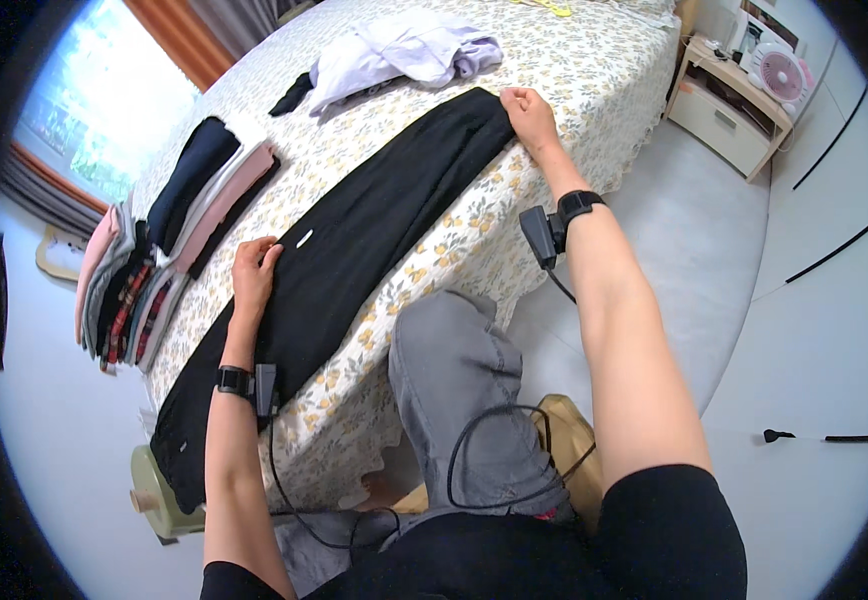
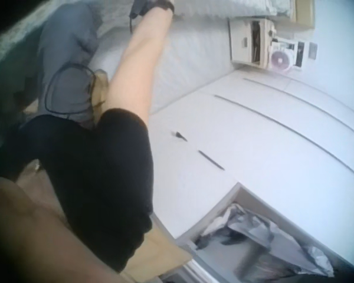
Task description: Fold a pair of dark pants on a bed and place them on a stack.
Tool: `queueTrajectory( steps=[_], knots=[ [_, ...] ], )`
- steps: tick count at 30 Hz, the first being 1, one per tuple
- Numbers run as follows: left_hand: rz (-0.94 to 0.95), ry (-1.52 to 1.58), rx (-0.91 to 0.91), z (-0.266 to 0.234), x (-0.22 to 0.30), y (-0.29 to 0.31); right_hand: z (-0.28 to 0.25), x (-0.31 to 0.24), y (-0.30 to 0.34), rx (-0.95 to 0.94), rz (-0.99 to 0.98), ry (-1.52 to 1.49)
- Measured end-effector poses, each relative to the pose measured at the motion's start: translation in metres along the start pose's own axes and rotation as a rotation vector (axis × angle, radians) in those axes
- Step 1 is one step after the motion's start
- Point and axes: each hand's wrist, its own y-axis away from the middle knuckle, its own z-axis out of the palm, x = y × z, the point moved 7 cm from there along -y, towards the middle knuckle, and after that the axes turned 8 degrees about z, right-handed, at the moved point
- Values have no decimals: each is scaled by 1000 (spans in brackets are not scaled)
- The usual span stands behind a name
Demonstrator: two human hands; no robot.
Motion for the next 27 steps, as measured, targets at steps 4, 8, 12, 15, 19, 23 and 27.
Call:
queueTrajectory(
  steps=[4, 8, 12, 15, 19, 23, 27],
  knots=[
    [68, -70, -88, 30, 8, -31, 2, 1, 10, -130, 62, -198],
    [-50, 0, -22, 20, -26, -52, 0, -6, 7, -154, 45, -332],
    [14, 24, -148, 35, -33, -57, 4, -7, 6, -147, -41, -115],
    [185, -31, 28, 29, 24, -48, 5, -6, 10, -116, 11, -113],
    [213, 218, -138, 28, 118, -26, 4, -2, 4, -162, -56, -26],
    [265, 135, -174, 38, 161, -5, 13, -11, 12, -267, 51, -144],
    [-139, 496, -448, 62, 122, -18, 8, -5, 6, -247, 84, -152]
  ],
)
